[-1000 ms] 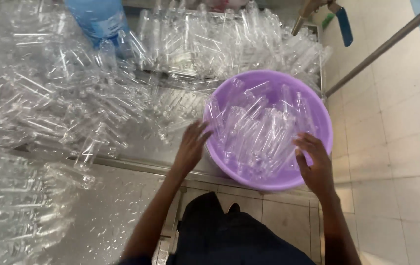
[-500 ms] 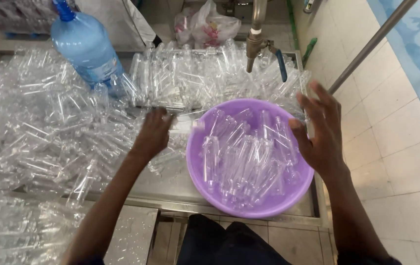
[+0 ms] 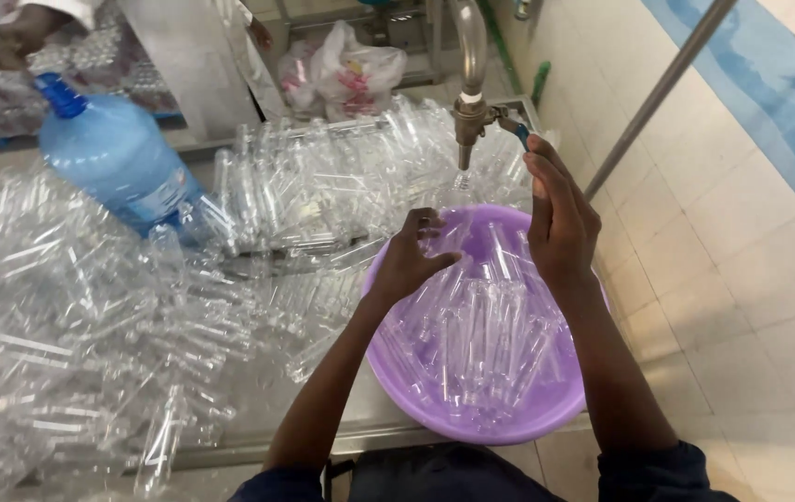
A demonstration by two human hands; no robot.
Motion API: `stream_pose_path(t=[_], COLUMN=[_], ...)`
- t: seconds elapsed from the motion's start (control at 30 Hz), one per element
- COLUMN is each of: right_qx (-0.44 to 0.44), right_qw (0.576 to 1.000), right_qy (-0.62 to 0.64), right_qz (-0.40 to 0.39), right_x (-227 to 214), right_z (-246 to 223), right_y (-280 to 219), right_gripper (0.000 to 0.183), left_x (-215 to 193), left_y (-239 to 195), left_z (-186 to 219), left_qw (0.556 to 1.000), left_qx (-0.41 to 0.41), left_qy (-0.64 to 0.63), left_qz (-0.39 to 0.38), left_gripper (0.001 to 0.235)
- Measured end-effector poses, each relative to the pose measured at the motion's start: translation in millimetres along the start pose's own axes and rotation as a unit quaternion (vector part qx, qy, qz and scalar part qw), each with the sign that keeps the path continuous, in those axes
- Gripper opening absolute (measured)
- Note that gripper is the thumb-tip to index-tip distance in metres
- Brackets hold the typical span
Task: Rinsing empty plastic bottles under a tap and placing them in a basin for further processing.
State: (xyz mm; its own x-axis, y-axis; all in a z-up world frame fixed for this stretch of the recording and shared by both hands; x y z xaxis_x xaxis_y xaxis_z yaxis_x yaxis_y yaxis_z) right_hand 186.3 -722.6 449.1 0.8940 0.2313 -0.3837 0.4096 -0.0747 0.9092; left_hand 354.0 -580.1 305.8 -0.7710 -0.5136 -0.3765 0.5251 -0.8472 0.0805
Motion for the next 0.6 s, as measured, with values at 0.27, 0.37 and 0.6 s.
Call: stream_pose_path(t=[0.27,0.37,0.6], right_qx=[0.007,0.011,-0.037], right_qw=[0.999,0.999,0.998], right_qy=[-0.022,-0.019,-0.012], right_qz=[0.030,0.038,0.049], right_x=[14.9,18.2,17.9], right_z=[7.4,8.3,9.6], right_y=[-28.8,-34.1,-32.6], right_gripper=[0.029,0.029,0.030], left_x=[0.5,6.1,21.1], left_y=[21.3,19.7,30.8], left_z=[-11.7,-6.4,-6.8], left_qw=[0.996,0.995,0.987], left_qx=[0.013,0.020,0.038], left_qy=[-0.083,-0.101,-0.154], left_qz=[-0.020,-0.014,0.012], left_gripper=[0.084,0.086,0.090])
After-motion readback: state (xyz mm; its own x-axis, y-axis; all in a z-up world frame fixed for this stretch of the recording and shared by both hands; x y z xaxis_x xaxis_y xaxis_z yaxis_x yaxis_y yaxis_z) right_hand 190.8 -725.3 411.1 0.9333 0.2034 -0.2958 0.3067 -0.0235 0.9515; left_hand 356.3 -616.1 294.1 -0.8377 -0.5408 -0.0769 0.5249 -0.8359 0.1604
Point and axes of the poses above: each hand's wrist, its own y-axis towards the middle knuckle, its own x-axis out of the palm, z = x × y, the point moved 6 cm from there along y, towards the middle knuckle, and after that the axes turned 9 degrees about -z, right-handed, at the moved point
